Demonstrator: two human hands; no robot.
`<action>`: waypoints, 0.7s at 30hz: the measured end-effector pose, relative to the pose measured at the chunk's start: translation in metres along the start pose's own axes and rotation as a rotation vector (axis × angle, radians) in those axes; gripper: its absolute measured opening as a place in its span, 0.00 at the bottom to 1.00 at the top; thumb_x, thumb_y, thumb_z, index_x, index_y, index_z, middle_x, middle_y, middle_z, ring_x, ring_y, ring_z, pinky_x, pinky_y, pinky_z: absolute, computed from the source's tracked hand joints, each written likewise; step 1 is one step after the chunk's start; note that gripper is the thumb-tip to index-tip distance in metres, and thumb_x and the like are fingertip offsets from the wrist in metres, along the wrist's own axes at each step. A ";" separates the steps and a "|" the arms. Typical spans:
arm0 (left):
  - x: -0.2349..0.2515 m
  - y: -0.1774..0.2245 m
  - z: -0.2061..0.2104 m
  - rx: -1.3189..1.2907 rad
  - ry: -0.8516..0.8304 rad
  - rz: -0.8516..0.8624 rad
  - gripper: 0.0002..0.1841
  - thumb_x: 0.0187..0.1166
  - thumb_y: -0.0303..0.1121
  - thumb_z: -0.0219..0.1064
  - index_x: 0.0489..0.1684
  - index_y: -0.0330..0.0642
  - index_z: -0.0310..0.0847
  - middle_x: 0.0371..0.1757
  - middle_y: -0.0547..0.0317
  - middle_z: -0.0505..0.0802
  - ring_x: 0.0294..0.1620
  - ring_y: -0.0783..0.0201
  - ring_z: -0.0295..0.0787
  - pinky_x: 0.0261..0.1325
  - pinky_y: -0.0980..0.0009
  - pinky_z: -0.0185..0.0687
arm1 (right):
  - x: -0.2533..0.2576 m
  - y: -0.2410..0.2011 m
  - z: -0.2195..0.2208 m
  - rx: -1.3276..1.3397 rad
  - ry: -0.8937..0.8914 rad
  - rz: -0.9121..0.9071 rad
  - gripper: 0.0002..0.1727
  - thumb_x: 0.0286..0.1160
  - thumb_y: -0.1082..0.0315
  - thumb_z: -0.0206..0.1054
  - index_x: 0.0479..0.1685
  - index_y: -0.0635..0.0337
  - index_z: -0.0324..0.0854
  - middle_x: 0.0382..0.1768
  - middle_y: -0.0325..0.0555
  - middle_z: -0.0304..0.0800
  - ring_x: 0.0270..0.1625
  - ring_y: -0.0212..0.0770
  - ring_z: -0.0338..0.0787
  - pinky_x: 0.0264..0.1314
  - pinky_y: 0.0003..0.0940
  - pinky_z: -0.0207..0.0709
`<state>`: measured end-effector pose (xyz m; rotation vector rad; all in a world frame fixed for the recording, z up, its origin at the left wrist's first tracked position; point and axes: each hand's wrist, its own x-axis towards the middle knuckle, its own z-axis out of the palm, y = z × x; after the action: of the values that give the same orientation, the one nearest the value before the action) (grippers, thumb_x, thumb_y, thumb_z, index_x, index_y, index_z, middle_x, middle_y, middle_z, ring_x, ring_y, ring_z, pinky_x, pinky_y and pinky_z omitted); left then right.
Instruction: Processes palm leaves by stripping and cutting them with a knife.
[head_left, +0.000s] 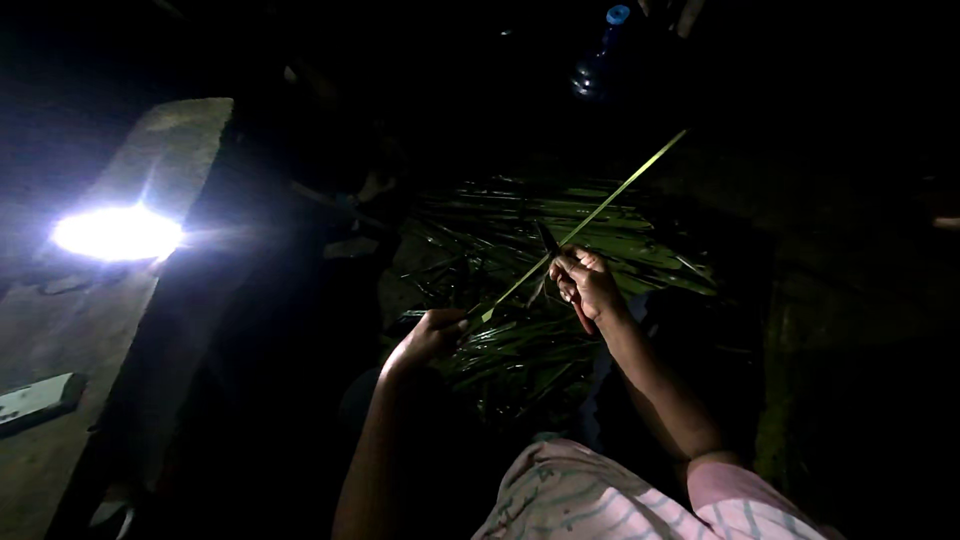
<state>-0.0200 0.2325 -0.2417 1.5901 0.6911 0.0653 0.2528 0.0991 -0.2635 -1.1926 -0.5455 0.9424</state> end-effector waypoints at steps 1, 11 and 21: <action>-0.006 0.001 -0.003 -0.009 0.009 -0.007 0.10 0.87 0.29 0.55 0.42 0.41 0.85 0.24 0.72 0.85 0.18 0.80 0.75 0.21 0.84 0.72 | 0.002 -0.002 -0.004 0.005 0.008 -0.005 0.10 0.89 0.72 0.53 0.53 0.60 0.81 0.26 0.41 0.83 0.13 0.25 0.68 0.14 0.18 0.65; -0.094 -0.005 -0.080 0.091 0.176 -0.027 0.11 0.75 0.30 0.60 0.26 0.51 0.87 0.20 0.76 0.86 0.17 0.82 0.75 0.20 0.83 0.72 | 0.008 -0.033 -0.051 0.149 0.069 -0.162 0.15 0.89 0.72 0.49 0.64 0.56 0.78 0.27 0.36 0.81 0.10 0.22 0.65 0.10 0.14 0.62; -0.165 -0.024 -0.110 0.066 0.401 -0.063 0.12 0.73 0.26 0.58 0.33 0.49 0.89 0.25 0.75 0.91 0.23 0.81 0.83 0.28 0.82 0.82 | 0.020 -0.039 -0.099 0.244 0.194 -0.299 0.19 0.89 0.73 0.45 0.70 0.48 0.74 0.28 0.29 0.81 0.13 0.20 0.67 0.12 0.13 0.64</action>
<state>-0.2116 0.2535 -0.1880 1.6332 1.0619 0.3247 0.3544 0.0606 -0.2603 -0.9388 -0.4252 0.6111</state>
